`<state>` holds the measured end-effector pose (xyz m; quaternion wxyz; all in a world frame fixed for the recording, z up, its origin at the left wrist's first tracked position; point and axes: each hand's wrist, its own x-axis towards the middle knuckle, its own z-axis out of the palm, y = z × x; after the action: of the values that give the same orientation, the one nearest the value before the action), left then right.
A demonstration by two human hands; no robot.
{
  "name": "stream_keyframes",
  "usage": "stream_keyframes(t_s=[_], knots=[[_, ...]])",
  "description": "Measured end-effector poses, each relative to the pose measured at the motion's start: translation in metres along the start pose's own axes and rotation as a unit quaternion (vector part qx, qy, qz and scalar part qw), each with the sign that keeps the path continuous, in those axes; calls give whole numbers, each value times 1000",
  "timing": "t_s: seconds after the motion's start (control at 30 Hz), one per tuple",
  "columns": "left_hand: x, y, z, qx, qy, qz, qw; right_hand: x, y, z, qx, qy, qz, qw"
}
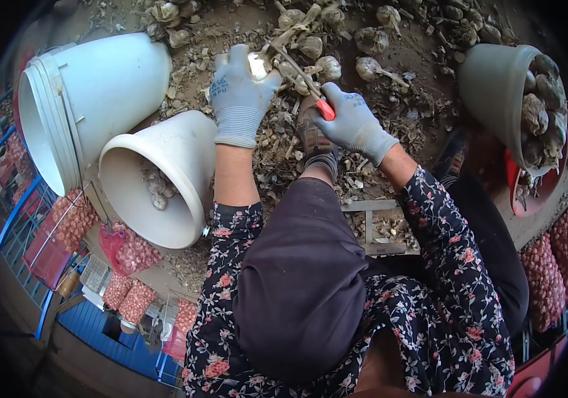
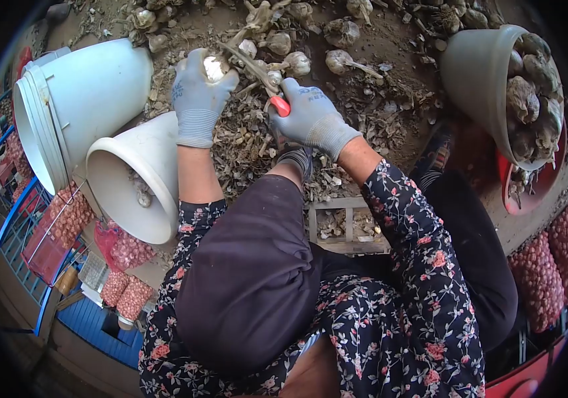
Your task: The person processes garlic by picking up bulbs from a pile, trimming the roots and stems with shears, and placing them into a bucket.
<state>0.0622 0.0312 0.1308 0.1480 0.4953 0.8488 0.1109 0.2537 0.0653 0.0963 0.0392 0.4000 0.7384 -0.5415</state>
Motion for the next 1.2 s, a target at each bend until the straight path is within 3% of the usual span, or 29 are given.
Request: stream_keyframes(t_s=[0.13,0.2,0.23,0.27,0.33,0.37,0.4,0.5,0.63,0.67,0.73,0.8,0.87,0.9,0.93,0.97,1.0,1.03,1.07,1.13,1.17,1.2], knots=[[1,-7,15,-14,-1,-13,1000,-10,3,0,18,14,1,1000],[1,-16,29,-287,-34,-190,938,-16,13,2,25,36,5,999],[-2,-12,27,-390,-16,-200,899,-19,17,2,52,30,29,998],[-2,-20,33,-389,-16,-203,899,-23,18,3,53,27,30,998],[4,-36,44,-597,9,-281,752,-29,15,2,58,17,83,995],[5,-35,48,-698,27,-356,621,-32,19,9,70,17,75,995],[5,-30,44,-698,25,-354,622,-33,16,11,67,5,71,995],[-2,-24,42,-771,-21,-401,495,-30,3,22,140,67,-3,988],[-11,4,41,-798,13,-388,461,-7,-24,21,212,112,28,970],[-16,7,44,-798,11,-390,460,0,-34,16,221,130,30,966],[-22,18,41,-712,72,-294,634,11,-33,15,229,150,35,961],[-19,20,39,-702,92,-242,664,26,-24,21,327,82,22,941],[-13,11,36,-555,112,-147,811,28,-17,21,399,80,0,914],[-12,12,20,-521,46,-147,840,25,-16,8,459,12,11,888],[-5,9,11,-521,45,-148,839,24,-18,-2,515,-54,23,855],[1,5,2,-318,82,-191,925,21,-22,-6,504,-30,14,863],[4,-6,-7,-98,114,-223,963,22,-19,-11,458,-10,0,889],[2,-52,-7,-386,61,-205,898,28,-7,-13,473,-63,7,879],[0,-54,1,-385,64,-205,898,36,3,-14,488,-116,12,865],[-2,-40,12,-179,-54,-134,973,45,5,-13,477,-109,3,872],[-8,-34,12,-118,12,14,993,51,9,-9,483,-110,23,869],[-8,-21,12,-320,-32,45,946,54,5,-12,488,-106,45,865]])
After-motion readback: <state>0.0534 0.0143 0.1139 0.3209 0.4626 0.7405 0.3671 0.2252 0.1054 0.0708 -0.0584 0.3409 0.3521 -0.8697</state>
